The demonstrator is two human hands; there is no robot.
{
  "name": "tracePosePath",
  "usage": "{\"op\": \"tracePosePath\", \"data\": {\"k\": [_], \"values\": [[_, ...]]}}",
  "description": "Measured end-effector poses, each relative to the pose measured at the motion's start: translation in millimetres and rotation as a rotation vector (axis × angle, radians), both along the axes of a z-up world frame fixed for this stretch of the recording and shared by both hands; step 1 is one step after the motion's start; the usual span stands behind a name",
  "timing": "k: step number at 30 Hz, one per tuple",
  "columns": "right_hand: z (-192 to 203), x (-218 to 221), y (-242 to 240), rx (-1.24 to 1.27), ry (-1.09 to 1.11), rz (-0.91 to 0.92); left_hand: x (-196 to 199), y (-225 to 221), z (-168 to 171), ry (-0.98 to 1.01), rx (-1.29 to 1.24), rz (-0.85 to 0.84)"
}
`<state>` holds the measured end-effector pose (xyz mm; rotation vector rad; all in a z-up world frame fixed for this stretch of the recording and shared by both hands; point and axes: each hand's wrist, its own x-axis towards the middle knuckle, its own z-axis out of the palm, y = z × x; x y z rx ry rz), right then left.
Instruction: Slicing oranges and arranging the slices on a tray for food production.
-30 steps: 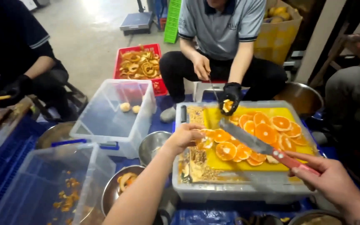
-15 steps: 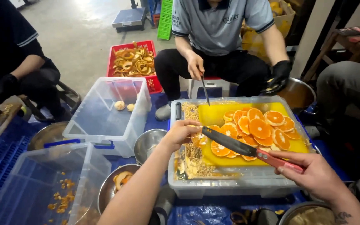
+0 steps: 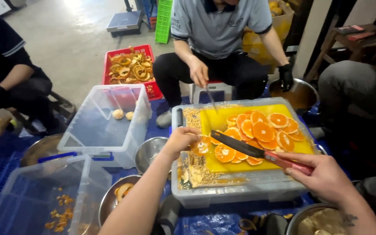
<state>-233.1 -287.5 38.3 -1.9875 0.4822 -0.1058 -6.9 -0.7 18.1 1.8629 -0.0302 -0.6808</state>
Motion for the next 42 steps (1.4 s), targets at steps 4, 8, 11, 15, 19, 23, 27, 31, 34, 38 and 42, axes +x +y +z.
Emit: {"op": "tracePosePath", "data": {"k": [4,8,11,15,19,23,27,31,34,38,42], "values": [[4,3,-4,-0.17,0.246,-0.001,-12,0,13,-0.082,0.308,-0.108],[3,5,0,-0.223,0.411,0.039,11,-7,-26,-0.255,0.419,-0.061],[-17,3,-3,-0.111,0.355,0.145,38,-15,-65,-0.28,0.407,0.016],[-34,1,-10,0.183,0.241,0.22,70,-52,-92,-0.413,0.306,0.105],[-12,5,-5,-0.182,0.371,0.149,83,-88,-96,-0.491,0.157,0.232],[-7,5,-3,0.002,0.408,0.089,38,-71,-47,-0.091,0.105,0.175],[15,6,9,-0.063,0.487,0.054,16,-45,-24,-0.187,0.357,0.048],[-47,9,-24,-0.05,0.361,0.175,-4,-22,-10,-0.352,0.414,-0.136],[-58,16,-11,-0.025,0.455,0.139,-45,-6,40,-0.279,0.395,-0.122],[-122,28,-23,0.091,0.409,0.113,-51,21,35,-0.276,0.373,-0.097],[-186,48,-45,-0.503,0.452,0.035,-37,36,17,-0.385,0.382,-0.082]]}}
